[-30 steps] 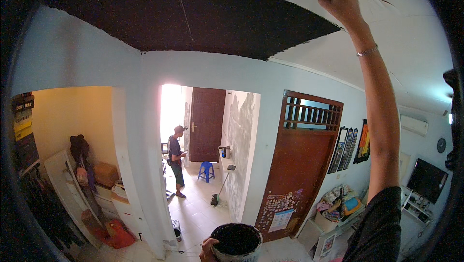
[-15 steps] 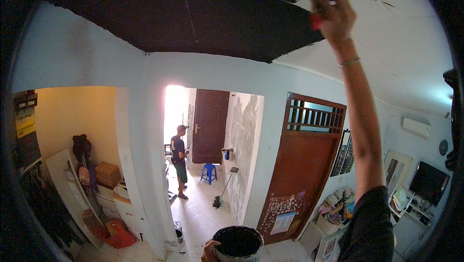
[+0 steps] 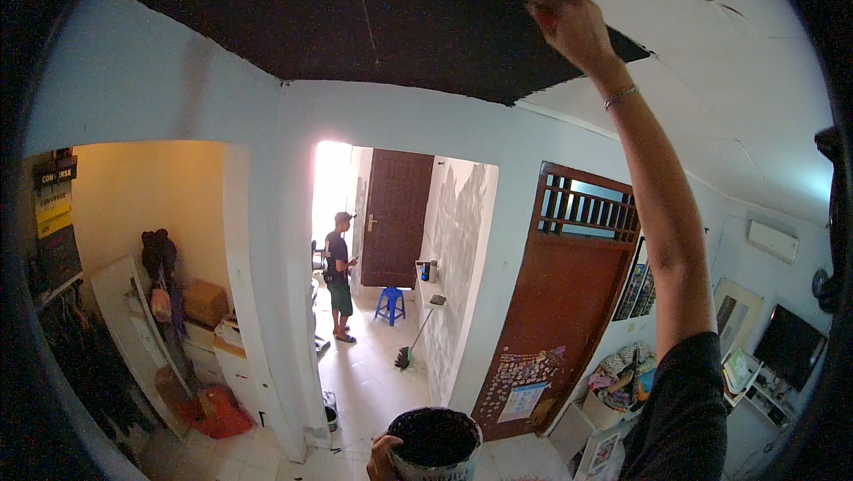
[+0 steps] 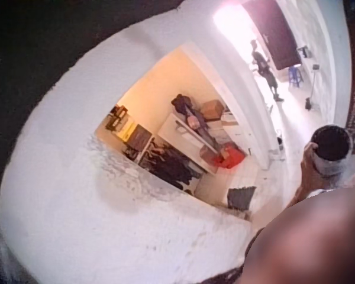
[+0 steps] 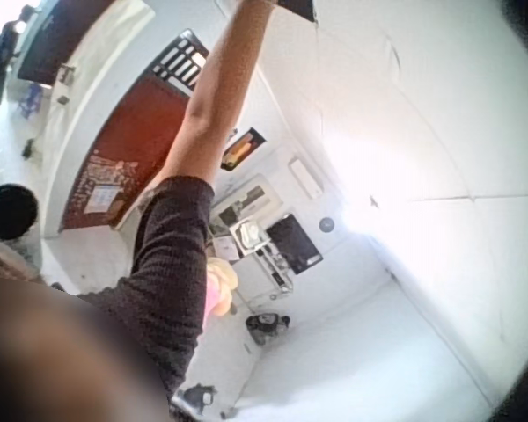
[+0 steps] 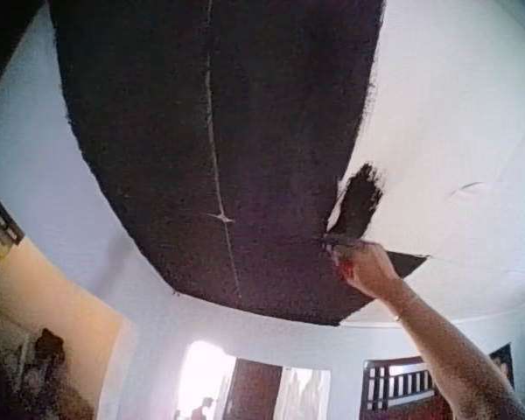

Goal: The person paints a ceiling black using a paintbrush and a paint can. They repeatedly dip the brush into the can and apply paint to the ceiling in long strokes, working across different sections.

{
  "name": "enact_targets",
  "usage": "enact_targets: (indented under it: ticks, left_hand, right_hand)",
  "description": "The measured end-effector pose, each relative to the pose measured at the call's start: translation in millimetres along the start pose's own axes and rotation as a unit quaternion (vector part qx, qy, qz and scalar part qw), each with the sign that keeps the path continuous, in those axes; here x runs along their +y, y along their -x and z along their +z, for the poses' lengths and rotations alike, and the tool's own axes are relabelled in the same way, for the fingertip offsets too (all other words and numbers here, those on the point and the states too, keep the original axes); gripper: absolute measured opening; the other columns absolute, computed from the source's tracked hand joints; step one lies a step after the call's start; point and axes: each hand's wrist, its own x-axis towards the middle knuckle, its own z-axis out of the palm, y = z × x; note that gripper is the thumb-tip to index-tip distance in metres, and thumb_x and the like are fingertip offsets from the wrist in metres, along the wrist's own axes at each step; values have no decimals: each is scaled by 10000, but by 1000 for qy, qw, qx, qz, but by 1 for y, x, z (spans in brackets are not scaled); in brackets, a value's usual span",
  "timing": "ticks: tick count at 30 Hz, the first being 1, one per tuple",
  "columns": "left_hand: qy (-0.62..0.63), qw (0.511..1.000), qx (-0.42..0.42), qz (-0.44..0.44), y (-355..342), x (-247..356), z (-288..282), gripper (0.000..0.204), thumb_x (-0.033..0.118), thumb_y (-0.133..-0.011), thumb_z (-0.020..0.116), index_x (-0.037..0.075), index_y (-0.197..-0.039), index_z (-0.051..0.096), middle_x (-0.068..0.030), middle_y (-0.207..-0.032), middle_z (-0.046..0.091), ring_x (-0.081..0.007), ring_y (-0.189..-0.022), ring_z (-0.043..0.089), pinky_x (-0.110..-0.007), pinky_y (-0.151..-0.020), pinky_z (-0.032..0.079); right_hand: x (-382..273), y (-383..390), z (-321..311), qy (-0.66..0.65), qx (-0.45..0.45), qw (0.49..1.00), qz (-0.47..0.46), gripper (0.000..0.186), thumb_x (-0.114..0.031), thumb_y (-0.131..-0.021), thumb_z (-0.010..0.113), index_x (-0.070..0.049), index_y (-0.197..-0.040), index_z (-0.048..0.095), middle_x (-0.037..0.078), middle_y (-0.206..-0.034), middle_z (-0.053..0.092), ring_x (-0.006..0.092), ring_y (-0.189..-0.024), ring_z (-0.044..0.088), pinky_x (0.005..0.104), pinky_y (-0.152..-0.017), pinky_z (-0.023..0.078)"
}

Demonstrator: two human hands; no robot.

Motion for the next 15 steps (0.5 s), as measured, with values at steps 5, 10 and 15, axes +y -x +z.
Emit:
enact_targets:
  ticks: [5, 10, 15]
  left_hand:
    - [0, 1000, 2, 4, -1, -2, 0, 1109, 378, -529, 1002, 33, -1401, 410, -252, -1324, 563, -393, -1205, 586, -472, -1041, 468]
    - [-1, 1000, 2, 13, -10, 27, 3, 1099, 369, -541, 998, 35, -1404, 405, -248, -1326, 559, -380, -1199, 588, -471, -1036, 470]
    - [38, 998, -38, 28, -24, 70, -10, 1082, 356, -535, 994, 29, -1391, 418, -234, -1332, 544, -351, -1221, 566, -454, -1055, 455]
  right_hand:
    - [26, -16, -21, -70, 112, 991, -14, 158, -174, -921, 753, -157, -1077, 770, 58, -1053, 775, 251, -850, 760, 369, -753, 634]
    - [18, -23, -6, -124, 105, 982, -98, 153, -187, -913, 766, -136, -1057, 768, 56, -1036, 780, 236, -816, 764, 341, -716, 635]
    - [22, -29, 5, -25, 78, 996, -40, 160, -217, -914, 767, -150, -1059, 768, 56, -1030, 777, 239, -797, 759, 353, -723, 633]
